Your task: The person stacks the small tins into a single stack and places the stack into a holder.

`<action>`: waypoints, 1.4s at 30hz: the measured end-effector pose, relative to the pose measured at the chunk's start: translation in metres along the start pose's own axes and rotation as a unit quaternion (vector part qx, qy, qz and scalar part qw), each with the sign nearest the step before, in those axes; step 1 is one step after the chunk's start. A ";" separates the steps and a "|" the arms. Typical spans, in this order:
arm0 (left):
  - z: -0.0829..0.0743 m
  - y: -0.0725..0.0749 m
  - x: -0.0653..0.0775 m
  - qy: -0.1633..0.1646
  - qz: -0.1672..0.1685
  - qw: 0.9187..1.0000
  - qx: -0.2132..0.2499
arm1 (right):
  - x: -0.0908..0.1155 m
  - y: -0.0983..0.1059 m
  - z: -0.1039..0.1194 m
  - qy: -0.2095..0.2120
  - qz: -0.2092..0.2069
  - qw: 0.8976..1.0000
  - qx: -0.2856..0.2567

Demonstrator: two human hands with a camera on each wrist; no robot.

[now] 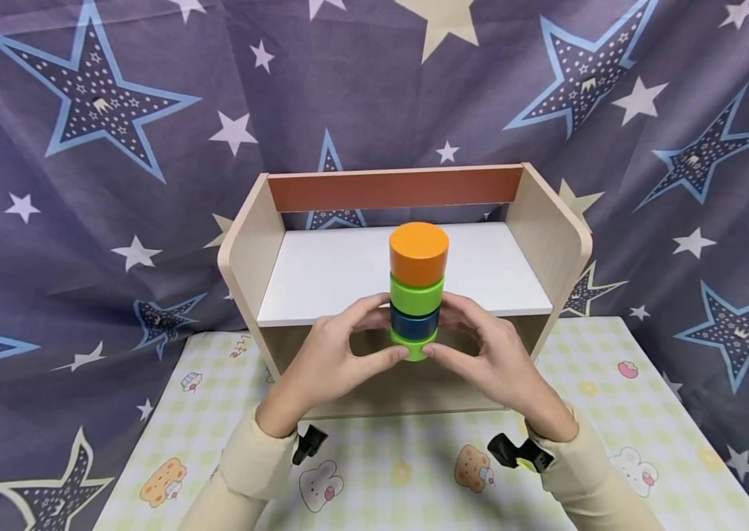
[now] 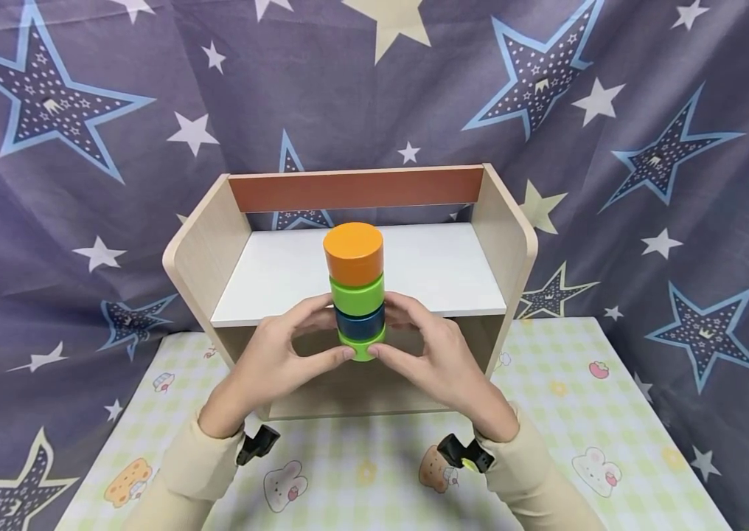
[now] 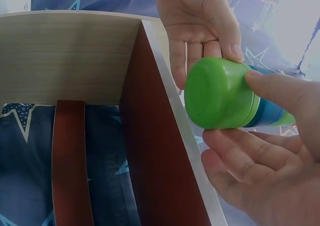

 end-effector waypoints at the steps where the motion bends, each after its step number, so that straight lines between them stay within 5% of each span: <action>1: -0.001 0.001 -0.001 -0.003 -0.001 1.000 0.002 | -0.001 0.000 0.001 0.003 0.000 1.000 -0.003; 11: 0.000 0.008 -0.010 -0.012 -0.012 1.000 0.017 | -0.013 0.003 -0.001 -0.009 0.005 1.000 -0.010; 42: 0.022 0.011 -0.026 0.051 -0.029 0.997 0.049 | -0.032 0.002 -0.017 -0.025 0.002 1.000 0.007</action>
Point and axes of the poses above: each hand's wrist, its own x-axis away from the middle knuckle, its own y-axis out of the back of the hand, z = x × y, the point moved 6 cm from there along -x, towards the middle knuckle, and after that the axes turned 2 degrees about y, right-handed, at the moved point
